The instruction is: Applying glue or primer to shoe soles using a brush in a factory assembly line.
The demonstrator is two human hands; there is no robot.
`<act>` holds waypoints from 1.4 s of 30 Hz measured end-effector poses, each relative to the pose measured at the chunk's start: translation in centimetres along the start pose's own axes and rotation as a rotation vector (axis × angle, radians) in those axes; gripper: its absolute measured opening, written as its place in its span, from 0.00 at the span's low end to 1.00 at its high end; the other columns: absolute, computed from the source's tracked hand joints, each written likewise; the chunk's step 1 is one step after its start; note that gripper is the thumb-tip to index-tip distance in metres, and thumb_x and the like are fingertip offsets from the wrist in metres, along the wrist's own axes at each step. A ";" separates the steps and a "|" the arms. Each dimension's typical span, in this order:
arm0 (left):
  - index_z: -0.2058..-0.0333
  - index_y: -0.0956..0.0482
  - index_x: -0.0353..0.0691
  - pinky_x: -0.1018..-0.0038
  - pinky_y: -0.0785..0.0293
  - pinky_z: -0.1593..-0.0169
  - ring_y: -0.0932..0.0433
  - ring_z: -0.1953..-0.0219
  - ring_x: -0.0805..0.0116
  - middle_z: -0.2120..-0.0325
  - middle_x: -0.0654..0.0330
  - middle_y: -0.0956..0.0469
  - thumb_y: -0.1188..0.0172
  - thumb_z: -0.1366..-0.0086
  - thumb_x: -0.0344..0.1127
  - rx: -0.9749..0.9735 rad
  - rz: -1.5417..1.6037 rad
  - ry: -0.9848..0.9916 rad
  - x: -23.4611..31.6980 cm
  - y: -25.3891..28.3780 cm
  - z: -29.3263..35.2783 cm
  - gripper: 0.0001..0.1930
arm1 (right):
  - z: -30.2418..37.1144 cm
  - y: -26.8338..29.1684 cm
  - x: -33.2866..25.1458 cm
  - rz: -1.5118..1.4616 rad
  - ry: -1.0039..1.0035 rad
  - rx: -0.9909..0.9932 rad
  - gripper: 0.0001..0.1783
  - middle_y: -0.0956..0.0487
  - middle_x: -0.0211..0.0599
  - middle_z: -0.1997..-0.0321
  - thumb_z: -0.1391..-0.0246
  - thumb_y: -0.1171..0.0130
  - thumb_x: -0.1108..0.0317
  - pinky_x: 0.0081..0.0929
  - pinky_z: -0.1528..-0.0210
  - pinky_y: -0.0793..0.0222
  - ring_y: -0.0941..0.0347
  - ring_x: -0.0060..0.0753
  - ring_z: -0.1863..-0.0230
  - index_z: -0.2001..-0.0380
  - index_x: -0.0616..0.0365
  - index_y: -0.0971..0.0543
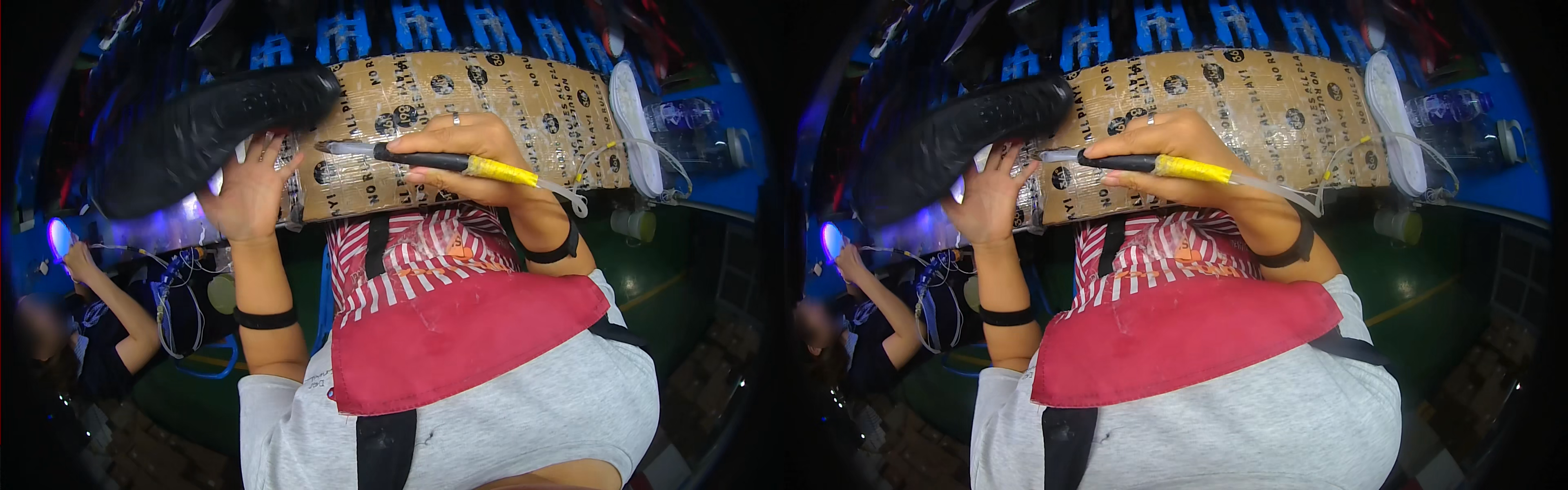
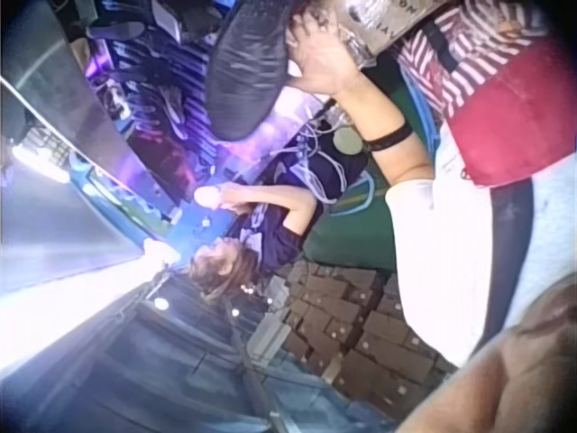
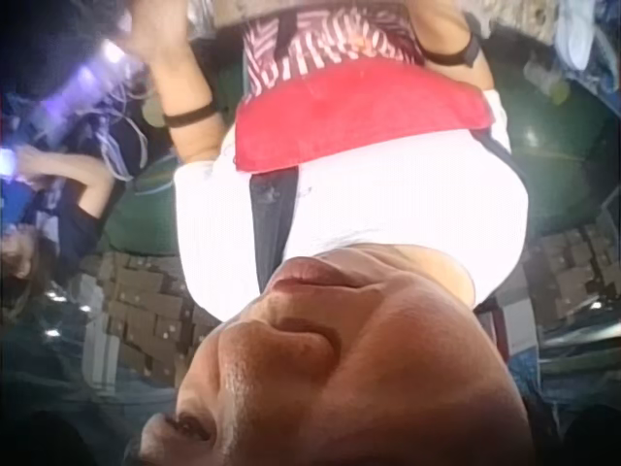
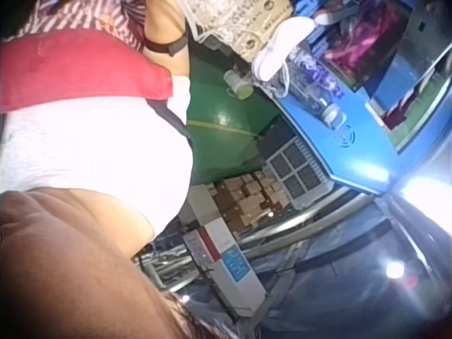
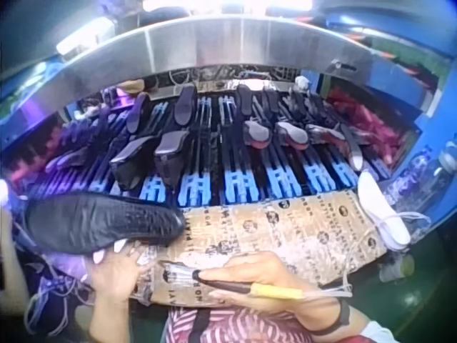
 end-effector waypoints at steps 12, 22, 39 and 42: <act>0.38 0.54 0.42 0.36 0.46 0.46 0.52 0.38 0.39 0.40 0.37 0.54 0.49 0.44 0.62 0.251 0.442 0.104 -5.0 -0.3 5.0 0.44 | 0.7 -0.5 0.6 -0.271 -0.384 0.142 0.15 0.21 0.35 0.74 0.56 0.37 0.69 0.16 0.76 0.36 0.30 0.17 0.77 0.61 0.58 0.21; 0.40 0.49 0.42 0.41 0.37 0.49 0.40 0.45 0.38 0.46 0.36 0.43 0.47 0.50 0.66 0.129 0.545 0.127 -8.4 -0.3 4.6 0.46 | -1.4 -2.8 -1.4 -0.391 -0.401 0.142 0.12 0.21 0.34 0.74 0.56 0.40 0.74 0.13 0.74 0.35 0.29 0.15 0.76 0.65 0.64 0.21; 0.40 0.48 0.42 0.45 0.37 0.48 0.40 0.45 0.41 0.46 0.39 0.43 0.46 0.48 0.63 0.184 0.472 0.217 -9.9 0.7 5.2 0.44 | -7.1 -8.3 -1.0 0.526 0.110 0.152 0.12 0.26 0.38 0.80 0.67 0.38 0.67 0.33 0.73 0.32 0.28 0.40 0.76 0.73 0.59 0.23; 0.40 0.48 0.42 0.45 0.37 0.47 0.40 0.45 0.42 0.46 0.39 0.43 0.46 0.48 0.62 0.178 0.456 0.210 -9.7 0.7 5.0 0.44 | -6.7 -8.8 -1.0 0.312 0.136 0.230 0.15 0.26 0.38 0.79 0.67 0.37 0.67 0.33 0.73 0.32 0.29 0.40 0.76 0.71 0.59 0.23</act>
Point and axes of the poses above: each hand's wrist, its own z-axis away from the middle knuckle, its own y-axis out of the back of the hand, x = y × z, the point moved 2 cm from there along -z, towards the middle knuckle
